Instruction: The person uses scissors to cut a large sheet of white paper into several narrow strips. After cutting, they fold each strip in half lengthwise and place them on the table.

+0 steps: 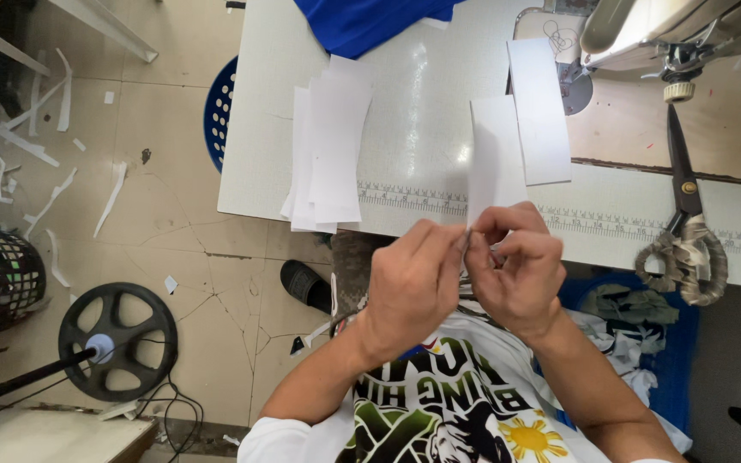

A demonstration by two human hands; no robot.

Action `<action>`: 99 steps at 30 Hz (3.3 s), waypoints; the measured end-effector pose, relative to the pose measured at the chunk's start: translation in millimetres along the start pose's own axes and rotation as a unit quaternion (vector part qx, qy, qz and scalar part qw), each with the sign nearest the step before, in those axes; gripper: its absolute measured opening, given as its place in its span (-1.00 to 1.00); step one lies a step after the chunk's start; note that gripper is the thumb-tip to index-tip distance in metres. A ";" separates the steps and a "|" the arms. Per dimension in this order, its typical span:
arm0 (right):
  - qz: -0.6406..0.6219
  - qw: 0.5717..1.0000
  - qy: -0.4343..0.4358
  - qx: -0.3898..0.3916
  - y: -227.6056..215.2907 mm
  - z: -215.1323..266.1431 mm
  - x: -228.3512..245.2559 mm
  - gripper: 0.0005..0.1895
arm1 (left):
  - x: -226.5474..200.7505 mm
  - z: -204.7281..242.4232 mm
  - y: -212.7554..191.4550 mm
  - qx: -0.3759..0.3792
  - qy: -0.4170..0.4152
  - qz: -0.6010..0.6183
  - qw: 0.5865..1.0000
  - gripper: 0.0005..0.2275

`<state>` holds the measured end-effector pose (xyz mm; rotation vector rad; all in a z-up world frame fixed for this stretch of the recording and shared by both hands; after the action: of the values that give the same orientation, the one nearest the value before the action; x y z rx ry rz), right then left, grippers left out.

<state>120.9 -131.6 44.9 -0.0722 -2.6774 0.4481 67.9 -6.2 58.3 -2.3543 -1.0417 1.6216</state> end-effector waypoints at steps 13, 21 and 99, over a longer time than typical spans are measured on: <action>0.054 0.998 -0.008 0.033 -5.7 -14.1 -1.1 -0.73 | 12.2 -3.8 -5.7 -0.020 -0.048 0.024 0.998 -0.90; 0.028 0.996 0.012 0.083 0.6 -9.4 -7.6 -0.96 | 33.6 -3.7 -3.0 -0.009 -0.059 0.030 0.998 -0.89; 0.173 0.966 0.072 0.179 -36.7 53.1 -11.8 -0.77 | 6.8 -6.6 -34.4 0.057 0.011 -0.146 0.988 -0.92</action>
<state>110.2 -183.6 6.4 -0.4505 -2.4016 0.9888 58.5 25.8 71.0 -2.0301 -1.1895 1.4999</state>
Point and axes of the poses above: each hand's wrist, its own z-axis away from the middle knuckle, its own y-axis out of the palm, x = y × z, the point moved 4 cm from there along -z, towards the middle knuckle, and after that the axes turned 10 degrees about -y, right-handed, at the moved point
